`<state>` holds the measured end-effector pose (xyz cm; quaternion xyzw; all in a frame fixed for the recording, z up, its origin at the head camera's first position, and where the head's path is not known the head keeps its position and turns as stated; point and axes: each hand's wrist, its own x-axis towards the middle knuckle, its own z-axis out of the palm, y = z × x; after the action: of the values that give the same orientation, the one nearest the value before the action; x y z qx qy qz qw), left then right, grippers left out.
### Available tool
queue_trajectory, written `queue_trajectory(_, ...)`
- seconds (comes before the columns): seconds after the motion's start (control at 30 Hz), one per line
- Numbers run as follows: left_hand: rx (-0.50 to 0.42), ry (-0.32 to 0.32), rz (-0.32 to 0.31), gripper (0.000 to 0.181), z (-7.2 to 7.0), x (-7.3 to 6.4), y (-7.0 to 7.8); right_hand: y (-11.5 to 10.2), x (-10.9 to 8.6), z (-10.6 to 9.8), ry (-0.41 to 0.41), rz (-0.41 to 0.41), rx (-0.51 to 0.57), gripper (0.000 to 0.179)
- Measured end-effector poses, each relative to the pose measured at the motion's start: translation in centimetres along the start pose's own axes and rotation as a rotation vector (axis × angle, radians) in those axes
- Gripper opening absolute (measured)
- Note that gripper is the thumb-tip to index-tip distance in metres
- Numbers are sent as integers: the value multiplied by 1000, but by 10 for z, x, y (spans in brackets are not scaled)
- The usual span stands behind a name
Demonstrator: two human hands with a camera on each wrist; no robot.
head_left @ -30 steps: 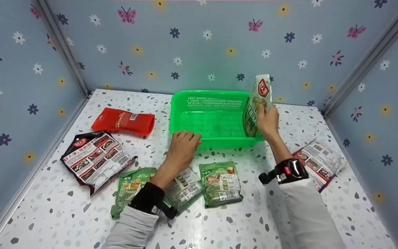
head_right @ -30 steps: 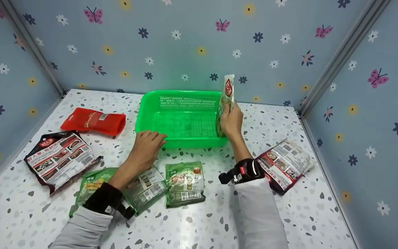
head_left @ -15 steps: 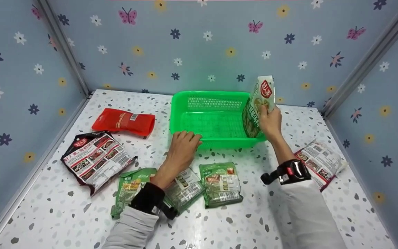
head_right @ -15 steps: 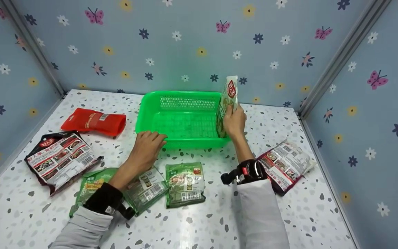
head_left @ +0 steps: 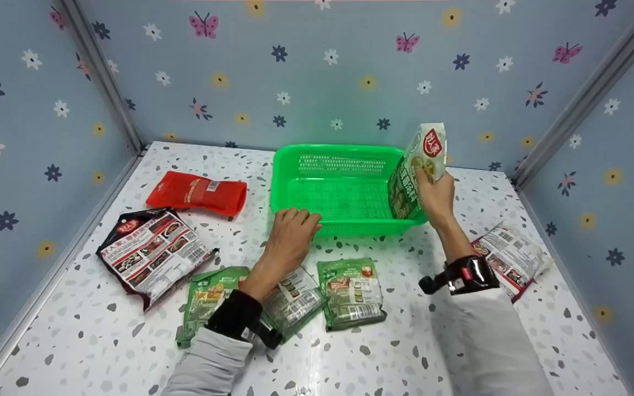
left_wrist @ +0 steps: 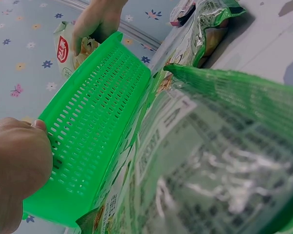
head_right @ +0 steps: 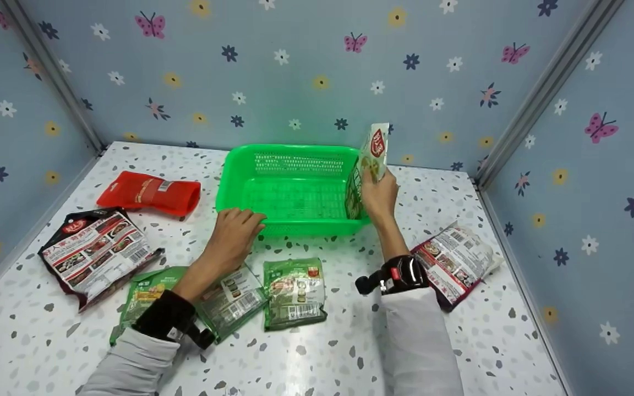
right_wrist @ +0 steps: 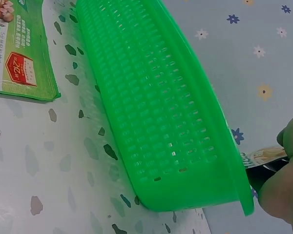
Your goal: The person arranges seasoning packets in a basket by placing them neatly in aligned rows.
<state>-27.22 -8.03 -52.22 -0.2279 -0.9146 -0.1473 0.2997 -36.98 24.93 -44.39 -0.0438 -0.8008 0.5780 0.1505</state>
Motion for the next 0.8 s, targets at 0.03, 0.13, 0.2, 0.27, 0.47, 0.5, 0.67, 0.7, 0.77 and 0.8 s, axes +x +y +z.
queue_trajectory(0.03, -1, -3, -2, 17, 0, 0, 0, 0, 0, 0, -2, -3, -7, 47)
queue_trajectory(0.13, -13, -17, -9, 18, -1, 1, 0, -1, 1, -1, -11, -11, -37, 46)
queue_trajectory(0.2, -24, -35, -17, 20, -2, 1, 0, -1, 0, 0, -17, -18, -65, 46)
queue_trajectory(0.27, -32, -52, -23, 21, -2, 1, 1, -2, 0, 0, -26, -33, -96, 46)
queue_trajectory(0.47, -26, -61, -24, 22, -2, 1, 1, -2, -1, 6, -26, -141, -196, 43)
queue_trajectory(0.5, -22, -55, -22, 21, -2, 1, 1, -2, -1, 7, -23, -161, -209, 42)
queue_trajectory(0.67, -1, -45, -19, 21, -2, 1, 1, -2, -1, 10, -5, -228, -271, 40)
queue_trajectory(0.7, 1, -49, -22, 21, -2, 1, 1, -2, -1, 11, -4, -233, -279, 40)
queue_trajectory(0.77, -2, -64, -27, 23, -2, 1, 1, -1, -2, 11, 1, -236, -292, 40)
queue_trajectory(0.8, -4, -72, -30, 24, -2, 1, 1, -1, -3, 11, 3, -235, -296, 40)
